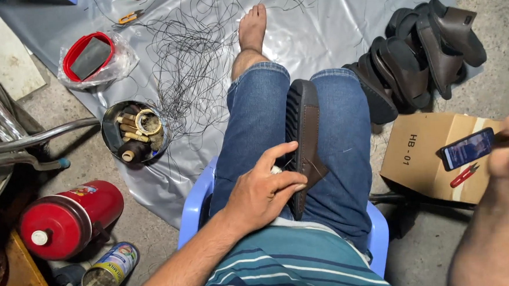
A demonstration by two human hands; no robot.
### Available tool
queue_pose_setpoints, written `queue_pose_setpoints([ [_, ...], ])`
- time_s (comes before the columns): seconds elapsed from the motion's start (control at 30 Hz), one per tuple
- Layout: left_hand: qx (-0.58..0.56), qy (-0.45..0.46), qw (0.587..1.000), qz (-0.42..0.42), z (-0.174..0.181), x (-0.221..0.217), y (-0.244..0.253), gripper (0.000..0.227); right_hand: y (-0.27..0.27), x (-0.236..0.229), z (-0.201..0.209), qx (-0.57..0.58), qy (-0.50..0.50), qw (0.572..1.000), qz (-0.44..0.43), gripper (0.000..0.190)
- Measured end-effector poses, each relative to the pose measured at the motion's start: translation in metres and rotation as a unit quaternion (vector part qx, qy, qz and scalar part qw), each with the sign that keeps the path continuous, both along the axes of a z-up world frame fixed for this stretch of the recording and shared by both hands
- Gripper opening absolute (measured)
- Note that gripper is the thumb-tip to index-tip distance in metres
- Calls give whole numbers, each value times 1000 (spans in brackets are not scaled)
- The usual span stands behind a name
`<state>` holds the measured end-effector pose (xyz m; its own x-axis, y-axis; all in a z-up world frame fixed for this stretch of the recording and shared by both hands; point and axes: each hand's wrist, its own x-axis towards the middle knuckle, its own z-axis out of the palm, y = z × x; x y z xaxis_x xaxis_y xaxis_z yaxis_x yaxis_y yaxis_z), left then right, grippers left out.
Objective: The person sits on a blue plastic chair and sews a brown leather sandal sole using a needle and black thread. They repeatedly push the needle through the sole and pull the thread tight. A stack of similar sandals is visible on the floor nearby.
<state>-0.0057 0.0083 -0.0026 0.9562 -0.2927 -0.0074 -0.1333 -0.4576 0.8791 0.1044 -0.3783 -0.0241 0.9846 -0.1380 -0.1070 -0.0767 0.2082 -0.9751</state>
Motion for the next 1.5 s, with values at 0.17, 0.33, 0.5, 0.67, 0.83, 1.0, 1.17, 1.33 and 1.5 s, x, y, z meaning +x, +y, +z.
queue_pose_setpoints([
  [0.17,-11,75,996,-38,9,10,12,27,150,-47,46,-526,-246,760,292,38],
  [0.33,114,67,990,-56,14,13,24,22,171,-56,20,-509,-205,789,276,8],
  [0.5,-377,138,907,-131,45,16,41,17,191,-43,20,-444,-230,822,273,5],
  [0.67,-306,117,945,-24,27,22,27,39,194,-40,13,-403,-247,844,254,5],
  [0.83,-42,66,997,-23,-2,18,19,27,193,-45,8,-386,-233,859,245,4],
  [1.0,-18,171,978,-121,20,33,34,41,196,-42,29,-407,-191,849,278,5],
  [1.17,-173,118,976,-55,-11,26,76,23,186,-35,73,-470,-95,796,371,31],
  [1.33,323,142,904,239,-4,25,98,28,167,-27,64,-515,-111,670,524,45],
  [1.5,126,-89,985,73,1,24,43,27,173,-21,62,-613,-134,570,530,45],
])
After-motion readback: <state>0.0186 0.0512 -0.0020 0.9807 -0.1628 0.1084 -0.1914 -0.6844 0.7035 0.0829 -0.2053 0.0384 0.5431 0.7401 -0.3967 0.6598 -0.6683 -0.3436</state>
